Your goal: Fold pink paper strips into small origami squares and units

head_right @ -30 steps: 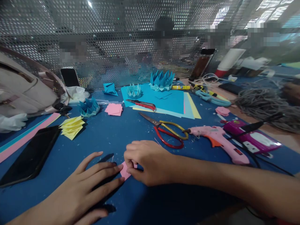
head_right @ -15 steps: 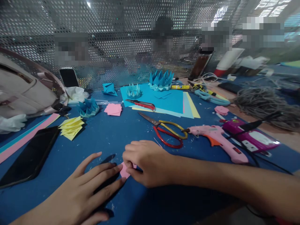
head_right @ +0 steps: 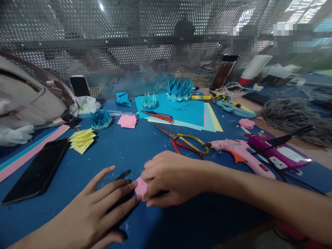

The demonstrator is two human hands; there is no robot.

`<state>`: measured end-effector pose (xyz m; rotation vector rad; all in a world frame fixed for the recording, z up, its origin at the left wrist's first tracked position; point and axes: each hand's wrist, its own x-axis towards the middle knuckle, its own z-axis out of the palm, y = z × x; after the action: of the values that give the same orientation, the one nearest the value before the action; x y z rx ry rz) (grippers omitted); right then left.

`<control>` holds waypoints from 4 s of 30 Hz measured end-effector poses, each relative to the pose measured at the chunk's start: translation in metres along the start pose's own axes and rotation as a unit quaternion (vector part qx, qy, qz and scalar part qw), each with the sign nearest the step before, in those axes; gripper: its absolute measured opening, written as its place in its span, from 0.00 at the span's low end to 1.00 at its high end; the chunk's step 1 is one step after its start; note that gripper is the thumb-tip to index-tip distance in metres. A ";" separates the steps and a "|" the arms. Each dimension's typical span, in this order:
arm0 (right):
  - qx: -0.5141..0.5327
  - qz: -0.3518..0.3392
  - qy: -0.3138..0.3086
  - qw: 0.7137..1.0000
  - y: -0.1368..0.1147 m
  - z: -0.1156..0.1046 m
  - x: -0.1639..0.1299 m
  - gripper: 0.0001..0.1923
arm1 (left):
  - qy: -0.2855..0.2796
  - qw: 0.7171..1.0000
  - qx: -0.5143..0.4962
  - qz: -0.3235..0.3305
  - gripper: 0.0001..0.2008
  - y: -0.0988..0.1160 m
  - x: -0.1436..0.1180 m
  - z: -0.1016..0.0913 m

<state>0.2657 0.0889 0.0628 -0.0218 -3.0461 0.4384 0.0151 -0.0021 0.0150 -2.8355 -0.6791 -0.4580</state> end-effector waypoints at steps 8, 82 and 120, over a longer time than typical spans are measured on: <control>-0.028 0.003 -0.001 1.000 0.001 0.003 0.002 0.11 | -0.003 1.000 -0.004 -0.002 0.28 -0.001 0.001 0.000; 0.128 0.232 0.134 0.955 -0.003 0.030 0.011 0.03 | -0.091 0.994 -0.007 0.062 0.30 -0.001 0.018 -0.017; 0.305 0.214 0.136 0.918 0.008 0.023 0.007 0.05 | -0.076 0.995 -0.002 0.067 0.26 -0.001 0.018 -0.014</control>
<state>0.2577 0.0908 0.0391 -0.6594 -2.4871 1.2692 0.0265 0.0031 0.0346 -2.9174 -0.5078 -0.2244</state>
